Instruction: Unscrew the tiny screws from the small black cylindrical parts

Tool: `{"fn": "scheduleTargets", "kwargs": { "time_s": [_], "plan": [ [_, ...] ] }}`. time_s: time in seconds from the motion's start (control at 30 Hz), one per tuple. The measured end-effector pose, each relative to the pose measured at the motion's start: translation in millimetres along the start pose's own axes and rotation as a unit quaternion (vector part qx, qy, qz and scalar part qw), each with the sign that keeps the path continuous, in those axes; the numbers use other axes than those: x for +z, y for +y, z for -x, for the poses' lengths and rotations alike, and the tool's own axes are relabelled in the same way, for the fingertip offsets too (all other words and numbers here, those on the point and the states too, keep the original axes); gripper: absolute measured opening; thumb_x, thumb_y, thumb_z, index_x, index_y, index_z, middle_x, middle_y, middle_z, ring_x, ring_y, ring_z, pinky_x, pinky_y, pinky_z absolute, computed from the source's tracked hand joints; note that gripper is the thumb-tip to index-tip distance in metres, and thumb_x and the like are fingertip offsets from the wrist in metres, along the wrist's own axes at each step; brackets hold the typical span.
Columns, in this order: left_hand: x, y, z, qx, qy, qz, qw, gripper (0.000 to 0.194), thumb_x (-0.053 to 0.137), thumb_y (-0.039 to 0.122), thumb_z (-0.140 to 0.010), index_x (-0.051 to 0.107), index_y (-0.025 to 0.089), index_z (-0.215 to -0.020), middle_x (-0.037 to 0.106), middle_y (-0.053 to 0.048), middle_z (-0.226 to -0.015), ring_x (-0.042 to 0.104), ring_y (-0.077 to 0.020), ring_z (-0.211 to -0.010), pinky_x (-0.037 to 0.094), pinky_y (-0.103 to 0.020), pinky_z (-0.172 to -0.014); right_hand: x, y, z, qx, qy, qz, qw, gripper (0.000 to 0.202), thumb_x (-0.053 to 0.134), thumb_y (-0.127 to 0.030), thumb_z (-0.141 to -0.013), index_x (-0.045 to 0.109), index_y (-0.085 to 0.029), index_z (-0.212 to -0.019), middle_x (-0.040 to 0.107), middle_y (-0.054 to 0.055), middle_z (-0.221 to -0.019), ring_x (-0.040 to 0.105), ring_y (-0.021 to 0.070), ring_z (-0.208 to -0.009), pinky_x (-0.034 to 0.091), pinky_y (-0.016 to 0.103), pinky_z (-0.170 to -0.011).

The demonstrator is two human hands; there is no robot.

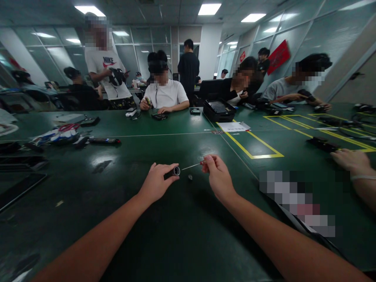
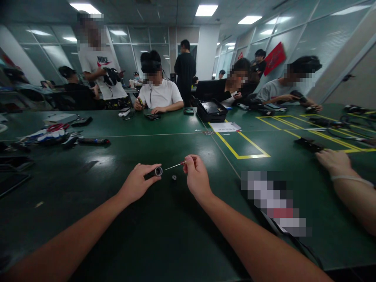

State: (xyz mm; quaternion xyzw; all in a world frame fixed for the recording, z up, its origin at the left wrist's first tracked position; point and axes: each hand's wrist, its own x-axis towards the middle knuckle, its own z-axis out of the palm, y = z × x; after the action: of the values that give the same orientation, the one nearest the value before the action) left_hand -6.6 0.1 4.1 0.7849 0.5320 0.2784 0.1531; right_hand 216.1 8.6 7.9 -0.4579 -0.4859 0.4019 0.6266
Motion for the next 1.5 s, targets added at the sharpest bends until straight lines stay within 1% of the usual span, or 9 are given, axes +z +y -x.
{"fn": "scheduleTargets", "kwargs": {
  "time_s": [0.13,0.23,0.5,0.77,1.03,1.17,1.27,1.37,1.5],
  "plan": [
    [0.2,4,1,-0.007,0.004,0.036,0.999,0.037,0.067,0.031,-0.09,0.064,0.028,-0.127,0.069,-0.004,-0.118,0.061,-0.0255,-0.112,0.042,-0.049,-0.107,0,-2,1,-0.023,-0.009,0.02,0.999,0.027,0.061,-0.048,-0.089,0.063,-0.021,-0.093,0.063,0.0,-0.074,0.059,0.0164,-0.069,0.048,0.032,-0.066],
    [0.0,9,2,-0.004,0.019,0.063,0.998,0.029,0.069,0.026,-0.088,0.066,0.023,-0.117,0.067,-0.005,-0.119,0.061,-0.0236,-0.11,0.049,-0.04,-0.098,-2,-5,2,-0.038,-0.017,0.028,0.999,0.029,0.065,-0.045,-0.087,0.066,-0.02,-0.103,0.069,0.004,-0.086,0.064,0.0195,-0.079,0.051,0.036,-0.074],
    [3.7,26,-2,0.029,-0.007,0.074,0.997,0.04,0.053,0.023,-0.096,0.051,0.022,-0.136,0.059,-0.007,-0.134,0.055,-0.0215,-0.124,0.043,-0.037,-0.108,-6,-13,6,-0.097,-0.008,0.068,0.993,0.029,0.063,-0.043,-0.091,0.067,-0.021,-0.109,0.07,0.006,-0.095,0.064,0.0215,-0.084,0.051,0.038,-0.078],
    [18.6,43,-29,-0.002,-0.125,-0.07,0.99,0.039,0.064,0.038,-0.087,0.063,0.026,-0.124,0.071,-0.007,-0.112,0.066,-0.0283,-0.099,0.052,-0.039,-0.079,-5,-13,7,-0.101,-0.008,0.048,0.994,0.025,0.061,-0.043,-0.092,0.065,-0.023,-0.106,0.07,0.005,-0.095,0.064,0.021,-0.084,0.05,0.037,-0.077],
    [31.6,40,-53,0.048,-0.198,-0.114,0.972,0.03,0.057,0.039,-0.091,0.074,0.025,-0.111,0.074,-0.007,-0.106,0.069,-0.0272,-0.092,0.05,-0.035,-0.074,-5,-11,6,-0.091,-0.024,0.038,0.995,0.023,0.06,-0.042,-0.092,0.064,-0.023,-0.105,0.069,0.003,-0.089,0.064,0.0194,-0.08,0.05,0.036,-0.076],
    [19.5,27,-52,0.031,-0.17,-0.039,0.984,0.029,0.055,0.041,-0.092,0.074,0.023,-0.105,0.074,-0.007,-0.101,0.068,-0.0244,-0.09,0.049,-0.032,-0.073,-5,-13,7,-0.089,-0.019,0.041,0.995,0.023,0.06,-0.042,-0.092,0.064,-0.023,-0.105,0.069,0.002,-0.087,0.064,0.0193,-0.079,0.05,0.035,-0.074],
    [-0.1,13,-48,-0.038,-0.135,0.059,0.988,0.03,0.055,0.042,-0.091,0.072,0.02,-0.101,0.072,-0.006,-0.094,0.066,-0.02,-0.077,0.048,-0.03,-0.067,-5,-13,7,-0.084,-0.025,0.037,0.995,0.023,0.059,-0.042,-0.093,0.064,-0.023,-0.105,0.068,0.002,-0.086,0.063,0.0188,-0.079,0.049,0.035,-0.074],
    [-26.6,-3,-39,-0.159,-0.098,0.167,0.968,0.03,0.055,0.041,-0.089,0.068,0.017,-0.102,0.071,-0.006,-0.088,0.059,-0.0151,-0.062,0.045,-0.027,-0.057,-5,-11,7,-0.08,-0.034,0.032,0.996,0.023,0.059,-0.042,-0.093,0.064,-0.023,-0.104,0.067,0.002,-0.086,0.063,0.0187,-0.079,0.05,0.035,-0.075],
    [-64.4,-31,-15,-0.254,0.014,0.292,0.922,0.031,0.062,0.034,-0.086,0.068,0.015,-0.11,0.069,-0.006,-0.094,0.057,-0.0123,-0.064,0.044,-0.023,-0.055,-5,-7,5,-0.078,-0.036,0.029,0.996,0.022,0.06,-0.041,-0.092,0.064,-0.023,-0.104,0.067,0.002,-0.086,0.062,0.0186,-0.079,0.05,0.034,-0.074]
  ]
}}
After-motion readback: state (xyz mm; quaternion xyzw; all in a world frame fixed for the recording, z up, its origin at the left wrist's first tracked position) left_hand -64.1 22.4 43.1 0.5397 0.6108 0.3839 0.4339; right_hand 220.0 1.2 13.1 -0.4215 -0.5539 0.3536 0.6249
